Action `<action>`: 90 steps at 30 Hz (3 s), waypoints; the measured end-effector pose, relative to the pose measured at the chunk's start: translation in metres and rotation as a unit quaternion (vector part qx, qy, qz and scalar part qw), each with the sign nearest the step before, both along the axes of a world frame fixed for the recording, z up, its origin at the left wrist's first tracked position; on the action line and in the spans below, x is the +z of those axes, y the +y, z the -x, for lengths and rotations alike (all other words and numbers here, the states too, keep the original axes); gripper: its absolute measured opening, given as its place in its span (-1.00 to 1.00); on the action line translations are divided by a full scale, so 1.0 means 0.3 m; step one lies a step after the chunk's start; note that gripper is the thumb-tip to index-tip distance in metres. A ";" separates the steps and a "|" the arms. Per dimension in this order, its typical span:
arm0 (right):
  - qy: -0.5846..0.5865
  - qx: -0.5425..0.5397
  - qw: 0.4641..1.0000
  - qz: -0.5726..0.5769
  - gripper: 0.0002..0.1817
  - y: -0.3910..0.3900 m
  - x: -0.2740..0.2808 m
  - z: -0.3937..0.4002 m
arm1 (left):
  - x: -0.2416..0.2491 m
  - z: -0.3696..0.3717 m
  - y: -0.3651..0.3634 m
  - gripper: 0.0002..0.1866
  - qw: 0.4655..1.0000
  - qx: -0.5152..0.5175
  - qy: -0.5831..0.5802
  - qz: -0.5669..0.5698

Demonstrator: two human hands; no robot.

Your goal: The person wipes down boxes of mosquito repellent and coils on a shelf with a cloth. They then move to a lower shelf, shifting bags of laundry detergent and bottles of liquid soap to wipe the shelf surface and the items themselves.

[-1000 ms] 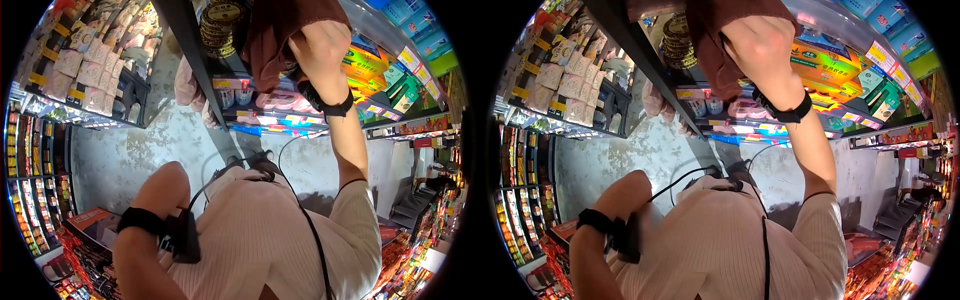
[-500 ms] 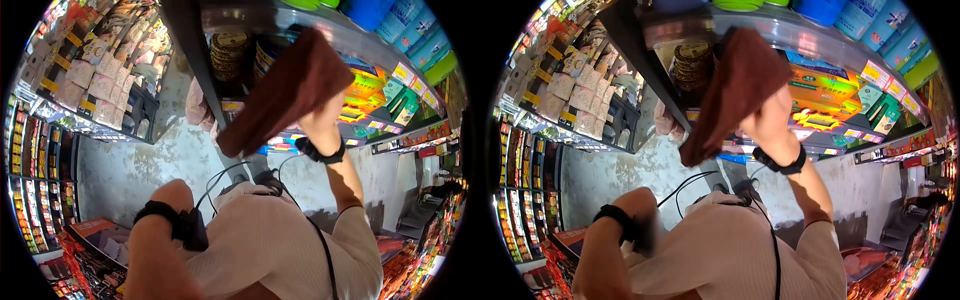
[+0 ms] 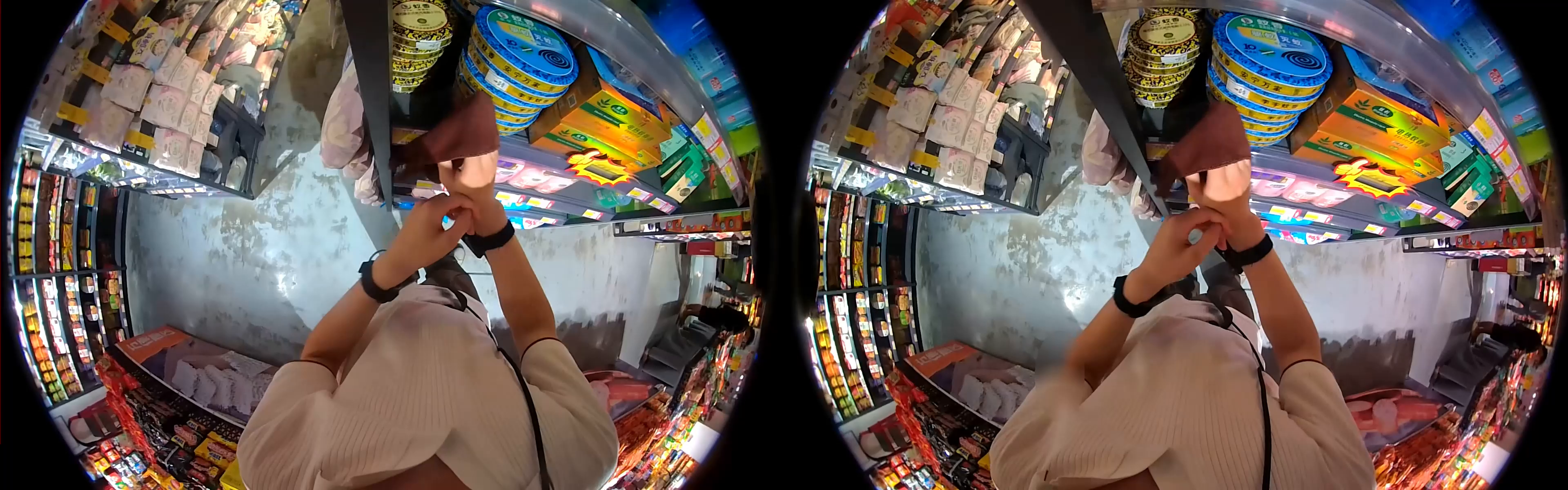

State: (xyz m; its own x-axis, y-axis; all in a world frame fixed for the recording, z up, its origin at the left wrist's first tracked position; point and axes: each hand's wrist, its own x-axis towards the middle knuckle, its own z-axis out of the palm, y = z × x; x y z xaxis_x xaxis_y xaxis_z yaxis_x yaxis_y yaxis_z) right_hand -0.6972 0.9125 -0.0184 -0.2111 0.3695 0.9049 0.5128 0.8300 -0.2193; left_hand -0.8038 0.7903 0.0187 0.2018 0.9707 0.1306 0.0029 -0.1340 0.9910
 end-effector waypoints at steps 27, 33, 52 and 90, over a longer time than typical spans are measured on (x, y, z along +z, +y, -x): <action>-0.154 -0.149 0.976 0.039 -0.62 0.060 0.536 -0.186 | 0.254 0.055 0.370 -0.75 0.864 0.314 0.163 -0.359; -0.217 -0.149 0.956 0.131 -0.46 0.047 0.613 -0.174 | 0.351 0.074 0.286 -0.86 0.888 0.242 0.290 -0.261; -0.245 -0.143 0.949 0.141 -0.34 0.141 0.653 -0.178 | 0.418 0.028 0.532 -0.64 0.828 0.213 0.230 -0.464; -0.243 -0.193 0.937 0.158 -0.50 0.223 0.621 -0.139 | 0.418 0.035 0.580 -0.62 0.873 0.178 0.235 -0.388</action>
State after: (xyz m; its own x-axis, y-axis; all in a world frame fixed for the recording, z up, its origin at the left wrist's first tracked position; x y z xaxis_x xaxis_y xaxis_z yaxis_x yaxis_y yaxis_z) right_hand -0.6555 0.9793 0.1678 -0.3659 0.7371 0.5682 0.8646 0.4951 -0.0855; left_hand -0.8142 0.9644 0.1440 0.1132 0.6388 0.7610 0.5631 -0.6723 0.4806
